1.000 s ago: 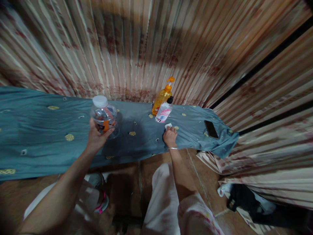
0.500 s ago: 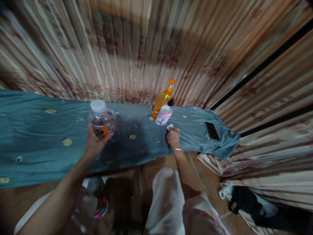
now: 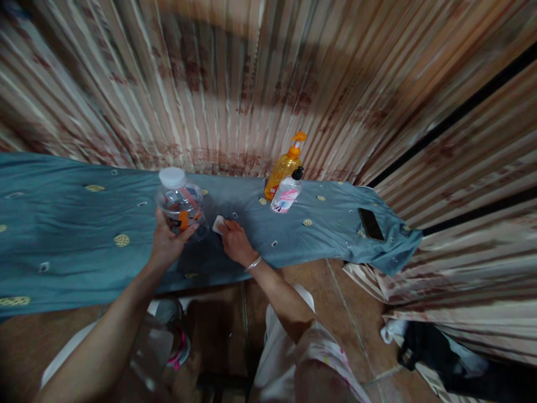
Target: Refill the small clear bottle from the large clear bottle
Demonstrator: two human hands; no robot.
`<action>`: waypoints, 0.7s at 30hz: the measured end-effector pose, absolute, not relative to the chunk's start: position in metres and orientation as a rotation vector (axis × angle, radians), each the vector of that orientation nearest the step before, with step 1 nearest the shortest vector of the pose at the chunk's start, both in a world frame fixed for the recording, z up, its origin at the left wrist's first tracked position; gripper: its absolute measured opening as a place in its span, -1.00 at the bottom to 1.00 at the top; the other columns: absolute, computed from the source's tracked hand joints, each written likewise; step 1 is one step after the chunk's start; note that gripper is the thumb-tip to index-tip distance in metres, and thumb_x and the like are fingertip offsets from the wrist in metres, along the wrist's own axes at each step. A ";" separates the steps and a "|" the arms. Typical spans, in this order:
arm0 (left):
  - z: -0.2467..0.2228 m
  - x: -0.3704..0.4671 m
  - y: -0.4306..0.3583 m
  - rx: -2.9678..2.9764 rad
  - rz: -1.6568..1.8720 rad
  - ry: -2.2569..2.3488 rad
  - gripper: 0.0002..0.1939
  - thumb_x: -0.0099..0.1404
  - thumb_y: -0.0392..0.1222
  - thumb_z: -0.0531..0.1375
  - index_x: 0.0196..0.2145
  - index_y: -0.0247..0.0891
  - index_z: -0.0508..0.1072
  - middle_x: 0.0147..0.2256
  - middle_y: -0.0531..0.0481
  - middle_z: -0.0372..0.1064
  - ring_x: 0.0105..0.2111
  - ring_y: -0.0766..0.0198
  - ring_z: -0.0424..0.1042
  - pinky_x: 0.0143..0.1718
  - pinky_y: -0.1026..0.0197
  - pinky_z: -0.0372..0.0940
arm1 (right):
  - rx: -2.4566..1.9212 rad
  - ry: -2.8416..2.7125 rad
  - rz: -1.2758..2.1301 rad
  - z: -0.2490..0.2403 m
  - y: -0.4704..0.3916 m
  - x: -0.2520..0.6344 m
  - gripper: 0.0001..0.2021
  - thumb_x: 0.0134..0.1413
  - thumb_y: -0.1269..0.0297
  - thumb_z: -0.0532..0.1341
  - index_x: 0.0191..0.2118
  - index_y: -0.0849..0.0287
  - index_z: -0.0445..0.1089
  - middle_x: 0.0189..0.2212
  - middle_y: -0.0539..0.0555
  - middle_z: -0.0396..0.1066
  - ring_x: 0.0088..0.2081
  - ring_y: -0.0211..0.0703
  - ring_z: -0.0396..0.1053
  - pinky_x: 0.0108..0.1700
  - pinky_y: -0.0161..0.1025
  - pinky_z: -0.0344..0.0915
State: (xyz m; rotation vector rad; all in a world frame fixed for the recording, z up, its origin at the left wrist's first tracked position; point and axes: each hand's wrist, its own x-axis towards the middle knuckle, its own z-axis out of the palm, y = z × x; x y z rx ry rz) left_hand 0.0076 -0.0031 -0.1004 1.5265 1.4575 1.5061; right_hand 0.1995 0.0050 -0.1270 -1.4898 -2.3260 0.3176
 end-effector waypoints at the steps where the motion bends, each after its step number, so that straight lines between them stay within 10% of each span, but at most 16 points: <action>1: -0.100 0.007 -0.003 1.524 1.507 1.461 -0.16 0.02 -0.11 0.37 0.19 -0.27 0.10 0.11 -0.31 0.33 0.08 -0.05 0.39 0.11 -0.11 0.30 | -1.384 -2.405 0.370 -0.126 -0.008 0.200 -0.51 0.12 0.56 0.11 0.17 0.18 0.34 0.17 0.21 0.33 0.19 -0.08 0.26 0.27 -0.08 0.21; 11: -0.098 -0.003 -0.009 1.492 1.517 1.504 -0.08 0.01 -0.14 0.37 0.25 -0.22 0.04 0.10 -0.25 0.34 0.02 0.00 0.45 0.06 -0.07 0.35 | -1.697 -2.208 0.314 -0.114 -0.035 0.296 -0.55 0.12 0.55 0.06 0.12 0.22 0.38 0.20 0.24 0.31 0.23 -0.01 0.27 0.29 0.00 0.18; 21: -0.100 -0.004 -0.008 1.644 1.471 1.595 0.04 0.04 -0.19 0.38 0.31 -0.37 -0.13 0.22 -0.40 0.20 0.12 -0.01 0.37 0.12 -0.09 0.30 | -1.860 -1.820 0.177 -0.119 -0.060 0.365 -0.51 0.27 0.11 0.08 0.23 0.24 0.25 0.23 0.25 0.29 0.27 -0.01 0.23 0.27 -0.04 0.20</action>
